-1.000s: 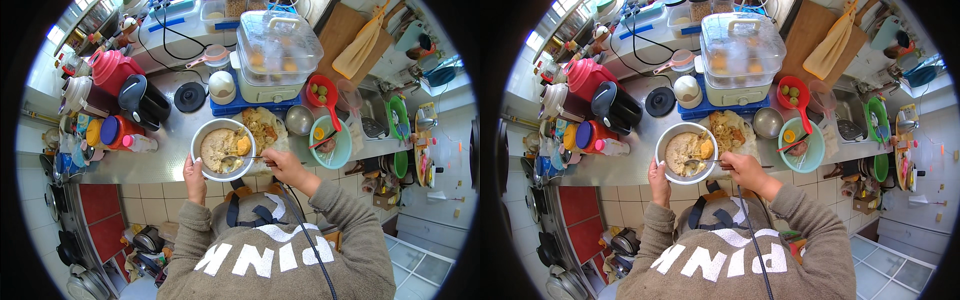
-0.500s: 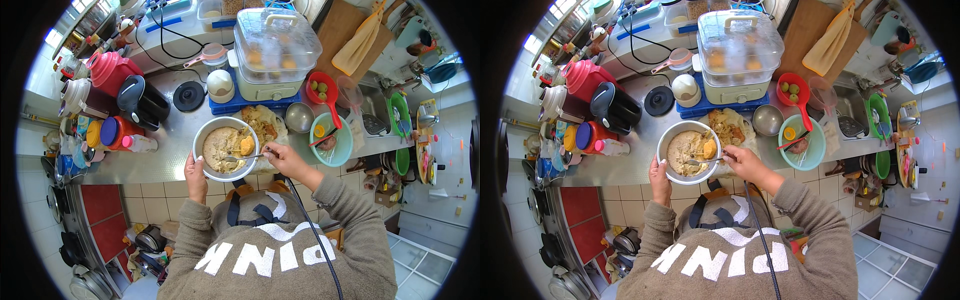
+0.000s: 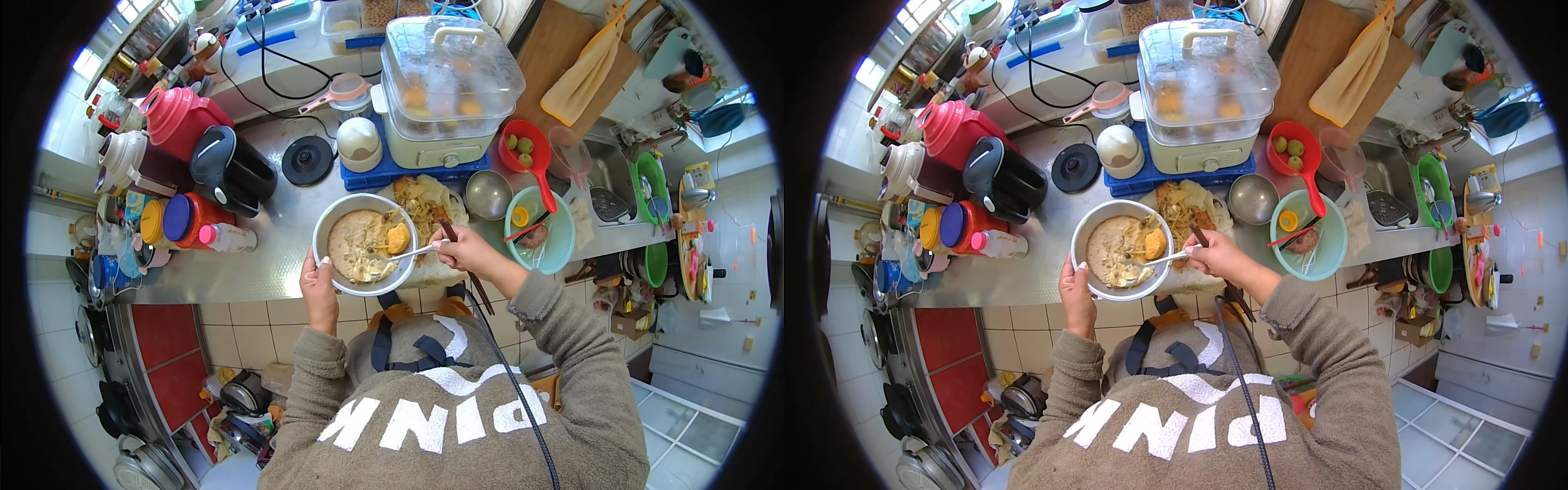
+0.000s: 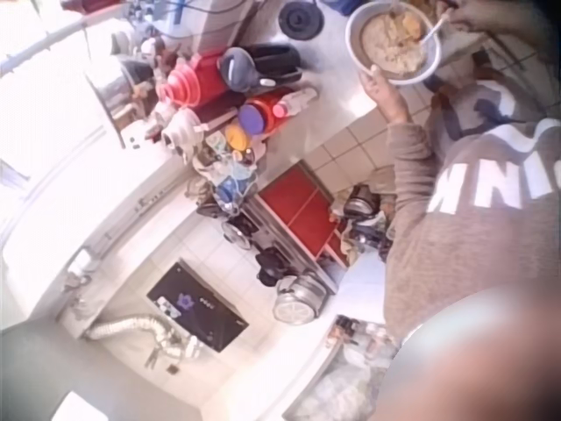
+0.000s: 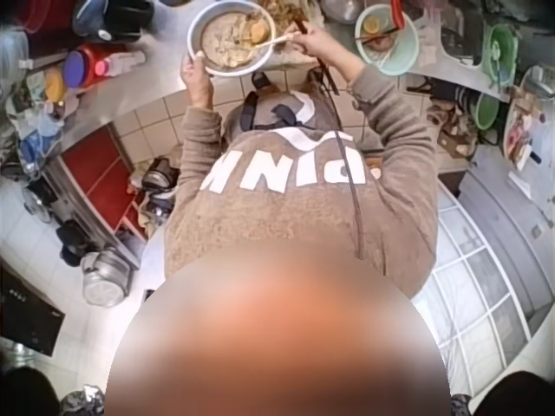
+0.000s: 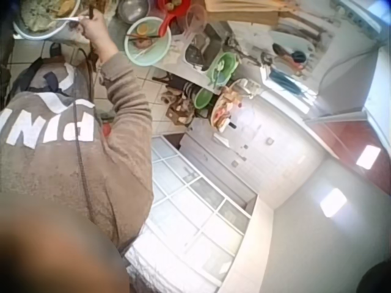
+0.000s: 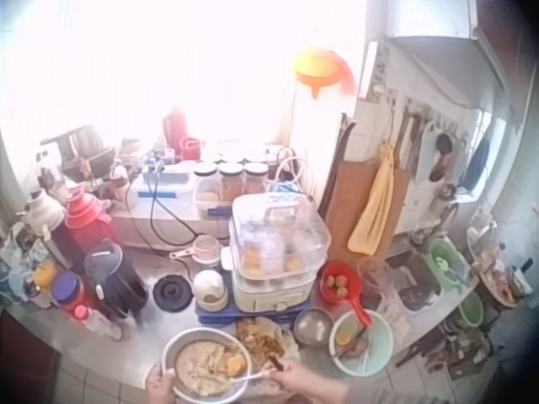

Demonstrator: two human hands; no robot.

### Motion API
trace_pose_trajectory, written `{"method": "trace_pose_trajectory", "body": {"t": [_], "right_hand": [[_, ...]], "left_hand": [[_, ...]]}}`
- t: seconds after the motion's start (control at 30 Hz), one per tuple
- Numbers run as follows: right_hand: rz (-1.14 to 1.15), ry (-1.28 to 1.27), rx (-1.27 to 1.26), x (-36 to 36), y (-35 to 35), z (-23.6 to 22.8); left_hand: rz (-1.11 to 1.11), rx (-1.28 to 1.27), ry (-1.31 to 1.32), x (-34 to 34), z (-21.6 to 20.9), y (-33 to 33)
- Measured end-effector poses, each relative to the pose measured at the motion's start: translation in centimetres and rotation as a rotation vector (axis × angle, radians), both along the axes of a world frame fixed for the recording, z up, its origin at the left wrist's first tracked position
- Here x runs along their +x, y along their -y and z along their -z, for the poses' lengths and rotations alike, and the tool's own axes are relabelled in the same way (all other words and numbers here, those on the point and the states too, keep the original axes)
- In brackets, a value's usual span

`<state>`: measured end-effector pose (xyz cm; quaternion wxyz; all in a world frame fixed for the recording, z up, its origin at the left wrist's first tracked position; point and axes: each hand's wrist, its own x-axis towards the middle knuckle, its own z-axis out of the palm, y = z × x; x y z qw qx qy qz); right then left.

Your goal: The person uses chopsticks to transfer cooked egg and other ingredients from a bowl onto a flatbread, then folds the flatbread into a wrap. They place the wrap on a tray with other items and pour hot water into a cup.

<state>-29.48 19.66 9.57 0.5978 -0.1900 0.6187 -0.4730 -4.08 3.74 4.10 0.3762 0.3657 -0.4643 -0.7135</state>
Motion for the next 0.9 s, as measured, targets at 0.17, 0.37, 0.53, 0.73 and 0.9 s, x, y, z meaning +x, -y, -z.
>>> {"method": "trace_pose_trajectory", "body": {"t": [0.17, 0.37, 0.53, 0.73, 0.9], "right_hand": [[0.078, -0.004, -0.043, -1.8, -0.5, 0.4], [0.294, -0.025, -0.047, -4.1, -2.3, -0.4], [0.427, -0.142, -0.014, -4.7, -3.6, 1.6], [0.411, -0.477, -0.021, -3.8, -3.0, 4.9], [0.277, -0.906, 0.002, -3.5, -2.7, 5.9]], "left_hand": [[-0.039, 0.038, -0.027, 0.4, 0.9, 0.3], [-0.088, 0.064, -0.020, 2.8, 3.8, 1.5], [-0.116, 0.077, 0.013, 4.1, 4.4, 1.9], [-0.137, 0.081, 0.040, 4.3, 4.4, 1.9], [-0.139, 0.108, 0.035, 3.5, 4.8, 1.8]]}}
